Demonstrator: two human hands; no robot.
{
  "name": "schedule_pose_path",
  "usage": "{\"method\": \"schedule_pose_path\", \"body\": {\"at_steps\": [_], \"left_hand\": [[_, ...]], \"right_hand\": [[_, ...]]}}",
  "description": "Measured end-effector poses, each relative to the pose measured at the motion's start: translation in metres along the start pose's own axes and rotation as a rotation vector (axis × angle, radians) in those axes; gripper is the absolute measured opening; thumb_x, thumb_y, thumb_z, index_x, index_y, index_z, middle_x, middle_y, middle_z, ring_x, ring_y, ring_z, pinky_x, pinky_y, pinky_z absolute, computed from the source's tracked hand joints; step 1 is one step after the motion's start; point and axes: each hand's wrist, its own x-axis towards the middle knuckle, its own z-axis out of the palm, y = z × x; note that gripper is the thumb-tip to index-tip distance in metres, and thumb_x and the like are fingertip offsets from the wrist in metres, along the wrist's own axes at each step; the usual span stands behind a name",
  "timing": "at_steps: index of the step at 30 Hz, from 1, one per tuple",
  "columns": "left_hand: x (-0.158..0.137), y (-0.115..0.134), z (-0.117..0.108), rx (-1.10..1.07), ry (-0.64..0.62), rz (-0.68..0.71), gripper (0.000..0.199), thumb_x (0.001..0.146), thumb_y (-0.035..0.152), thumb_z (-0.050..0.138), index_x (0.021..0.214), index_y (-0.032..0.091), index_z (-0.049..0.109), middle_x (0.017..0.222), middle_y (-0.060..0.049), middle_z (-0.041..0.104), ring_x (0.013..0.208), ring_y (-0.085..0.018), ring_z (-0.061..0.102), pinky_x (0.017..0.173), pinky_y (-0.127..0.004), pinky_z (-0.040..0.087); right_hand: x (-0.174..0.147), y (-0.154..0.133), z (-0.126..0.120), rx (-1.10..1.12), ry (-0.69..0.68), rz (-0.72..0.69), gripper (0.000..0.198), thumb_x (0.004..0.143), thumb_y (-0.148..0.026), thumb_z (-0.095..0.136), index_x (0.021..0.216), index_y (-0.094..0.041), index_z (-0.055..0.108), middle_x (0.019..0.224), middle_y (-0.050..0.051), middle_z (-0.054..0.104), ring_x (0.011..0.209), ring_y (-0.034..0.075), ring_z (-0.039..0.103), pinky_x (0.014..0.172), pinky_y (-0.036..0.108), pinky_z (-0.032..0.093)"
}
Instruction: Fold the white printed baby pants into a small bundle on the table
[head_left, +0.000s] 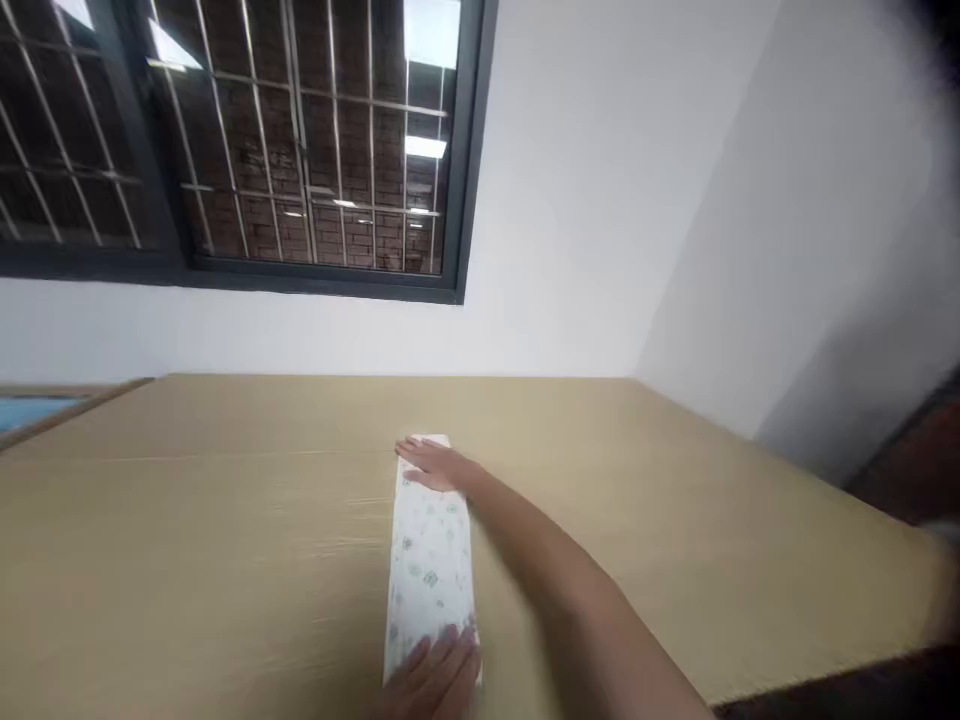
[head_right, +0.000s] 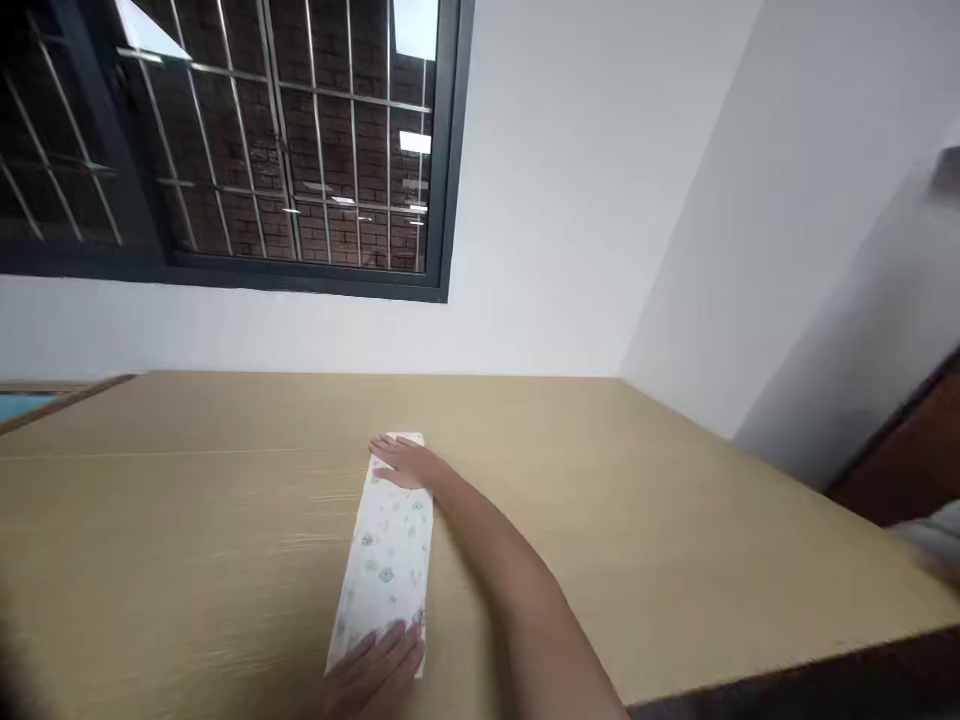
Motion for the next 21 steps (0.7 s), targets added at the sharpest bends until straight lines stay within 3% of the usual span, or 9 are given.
{"method": "schedule_pose_path", "body": {"at_steps": [5, 7, 10, 12, 15, 18, 21], "left_hand": [[0.029, -0.003, -0.045, -0.114, -0.223, -0.039, 0.078, 0.103, 0.047, 0.056, 0.166, 0.032, 0.013, 0.147, 0.000, 0.064, 0.137, -0.018, 0.059, 0.116, -0.029, 0.050], [0.037, 0.000, -0.060, -0.181, -0.296, -0.116, 0.081, 0.098, 0.047, 0.063, 0.165, 0.034, 0.020, 0.150, -0.001, 0.060, 0.138, -0.022, 0.059, 0.114, -0.036, 0.053], [0.043, 0.003, -0.074, -0.254, -0.352, -0.315, 0.067, 0.097, 0.037, 0.065, 0.158, 0.039, 0.038, 0.149, 0.000, 0.061, 0.133, -0.024, 0.063, 0.107, -0.042, 0.059], [0.047, 0.001, -0.082, -0.295, -0.326, -0.445, 0.056, 0.097, 0.033, 0.062, 0.151, 0.037, 0.050, 0.147, -0.001, 0.063, 0.132, -0.025, 0.064, 0.107, -0.044, 0.059], [0.052, -0.012, -0.095, -0.316, -0.243, -0.530, 0.036, 0.096, 0.035, 0.063, 0.132, 0.032, 0.069, 0.136, -0.006, 0.072, 0.128, -0.028, 0.066, 0.109, -0.049, 0.056], [0.053, -0.029, -0.109, -0.300, -0.263, -0.548, 0.024, 0.090, 0.039, 0.072, 0.113, 0.031, 0.077, 0.116, -0.007, 0.077, 0.117, -0.029, 0.069, 0.105, -0.048, 0.057], [0.047, -0.038, -0.114, -0.277, -0.319, -0.549, 0.028, 0.085, 0.039, 0.077, 0.113, 0.033, 0.077, 0.113, -0.006, 0.073, 0.113, -0.028, 0.067, 0.101, -0.046, 0.057]], "right_hand": [[0.001, -0.004, -0.007, -0.018, 0.088, 0.058, 0.067, 0.106, -0.053, 0.039, 0.161, -0.017, 0.034, 0.169, 0.012, 0.030, 0.158, 0.028, 0.025, 0.130, 0.043, 0.020], [-0.002, -0.011, -0.010, -0.051, 0.126, 0.065, 0.066, 0.104, -0.050, 0.044, 0.159, -0.014, 0.038, 0.168, 0.015, 0.030, 0.158, 0.030, 0.026, 0.129, 0.047, 0.021], [-0.017, -0.031, -0.014, -0.083, 0.253, 0.059, 0.064, 0.101, -0.039, 0.049, 0.158, -0.012, 0.040, 0.169, 0.017, 0.029, 0.158, 0.031, 0.025, 0.128, 0.051, 0.021], [-0.035, -0.048, -0.016, -0.059, 0.371, 0.058, 0.060, 0.099, -0.031, 0.051, 0.156, -0.013, 0.044, 0.167, 0.017, 0.033, 0.157, 0.030, 0.029, 0.127, 0.052, 0.023], [-0.074, -0.076, -0.017, 0.054, 0.492, 0.049, 0.045, 0.096, -0.025, 0.053, 0.139, -0.017, 0.063, 0.152, 0.015, 0.057, 0.144, 0.028, 0.049, 0.121, 0.050, 0.034], [-0.118, -0.099, -0.015, 0.202, 0.518, 0.031, 0.030, 0.090, -0.017, 0.057, 0.114, -0.020, 0.075, 0.120, 0.010, 0.076, 0.118, 0.025, 0.065, 0.107, 0.042, 0.049], [-0.159, -0.118, -0.012, 0.349, 0.484, 0.039, 0.032, 0.082, -0.008, 0.057, 0.103, -0.022, 0.077, 0.106, 0.006, 0.075, 0.095, 0.019, 0.068, 0.089, 0.033, 0.054]]}}
